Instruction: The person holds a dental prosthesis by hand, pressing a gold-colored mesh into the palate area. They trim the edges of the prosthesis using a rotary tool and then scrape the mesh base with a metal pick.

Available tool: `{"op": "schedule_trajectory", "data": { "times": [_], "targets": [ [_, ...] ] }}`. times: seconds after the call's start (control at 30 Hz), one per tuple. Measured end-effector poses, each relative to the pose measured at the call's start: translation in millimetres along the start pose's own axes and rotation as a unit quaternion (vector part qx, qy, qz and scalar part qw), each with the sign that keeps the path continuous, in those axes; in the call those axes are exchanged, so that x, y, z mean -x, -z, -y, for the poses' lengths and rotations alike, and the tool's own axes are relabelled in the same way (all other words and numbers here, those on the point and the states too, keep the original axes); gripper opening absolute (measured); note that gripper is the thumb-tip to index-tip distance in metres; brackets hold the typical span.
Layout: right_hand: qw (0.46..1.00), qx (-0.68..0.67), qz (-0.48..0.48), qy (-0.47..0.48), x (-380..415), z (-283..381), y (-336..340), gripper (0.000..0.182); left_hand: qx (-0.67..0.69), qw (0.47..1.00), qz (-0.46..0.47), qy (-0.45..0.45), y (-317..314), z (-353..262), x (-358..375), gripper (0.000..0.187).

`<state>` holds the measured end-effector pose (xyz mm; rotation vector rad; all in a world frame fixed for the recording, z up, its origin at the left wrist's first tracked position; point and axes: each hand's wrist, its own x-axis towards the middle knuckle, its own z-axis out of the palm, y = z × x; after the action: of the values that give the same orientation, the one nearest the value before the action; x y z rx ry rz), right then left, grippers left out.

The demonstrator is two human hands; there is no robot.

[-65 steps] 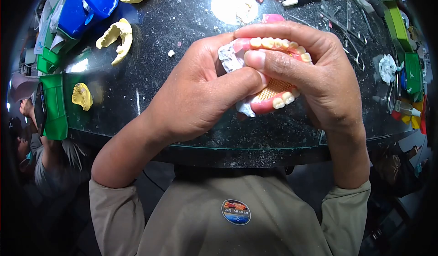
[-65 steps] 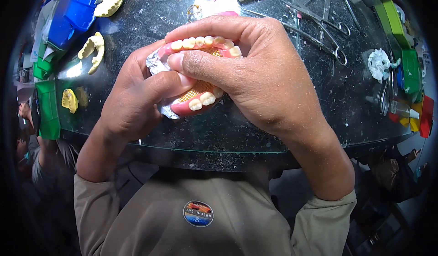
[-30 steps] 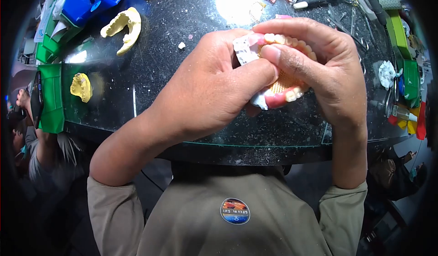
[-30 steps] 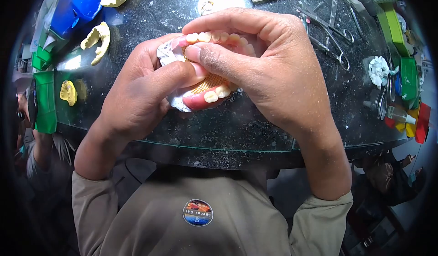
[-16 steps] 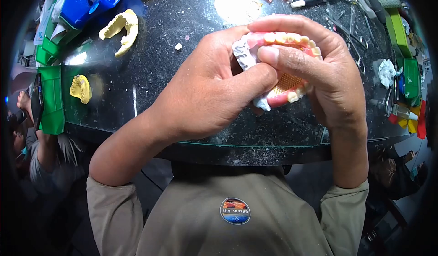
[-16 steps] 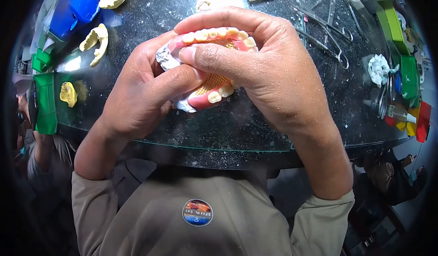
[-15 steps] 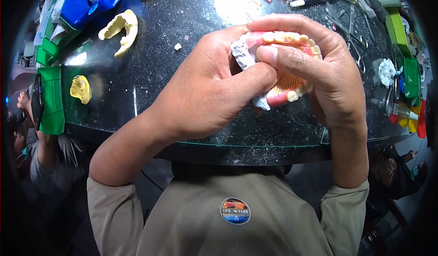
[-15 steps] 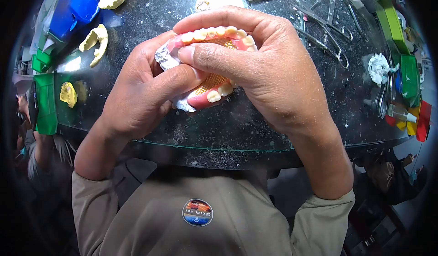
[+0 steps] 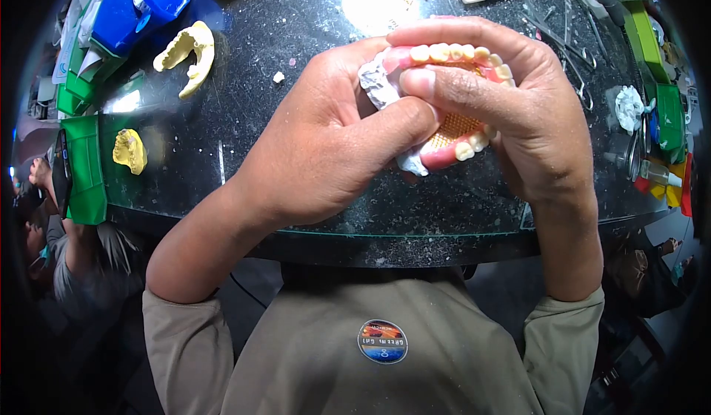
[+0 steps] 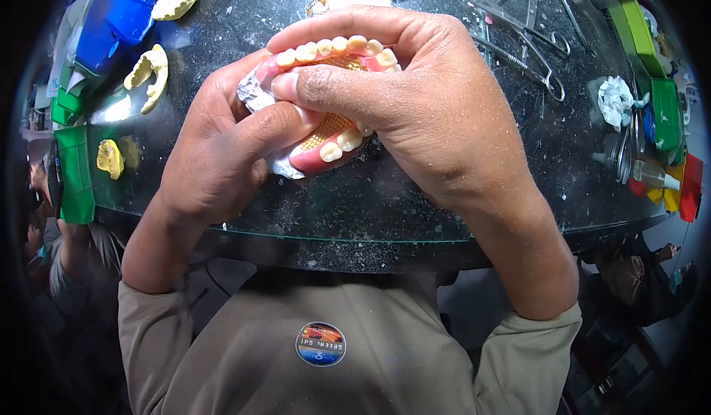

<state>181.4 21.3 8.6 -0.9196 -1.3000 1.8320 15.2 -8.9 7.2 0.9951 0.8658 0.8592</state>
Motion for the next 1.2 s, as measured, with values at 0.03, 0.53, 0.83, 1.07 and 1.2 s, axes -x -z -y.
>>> {"op": "schedule_trajectory", "data": {
  "times": [0.03, 0.53, 0.83, 1.07, 1.2],
  "targets": [
    [1.000, 0.002, 0.000, 0.000, 0, 0, 0, 0.031, -0.002, 1.000, 0.003, -0.001, 0, 0, 0, 0.037],
    [1.000, -0.012, -0.016, 0.020, 1, -4, -5, 0.028, -0.039, 0.999, -0.015, -0.006, 3, 3, 0, 0.037],
    [1.000, 0.015, 0.005, 0.005, -3, 0, 2, 0.045, 0.082, 0.995, -0.012, 0.052, 3, 1, 0, 0.037],
    [0.991, -0.028, 0.057, 0.118, -3, 14, 6, 0.053, 0.176, 0.983, -0.012, 0.047, 5, -5, 4, 0.039],
    [0.978, -0.084, 0.093, 0.166, -5, 6, 6, 0.056, 0.196, 0.979, -0.010, 0.055, 7, -5, 5, 0.036]
  ]
}}
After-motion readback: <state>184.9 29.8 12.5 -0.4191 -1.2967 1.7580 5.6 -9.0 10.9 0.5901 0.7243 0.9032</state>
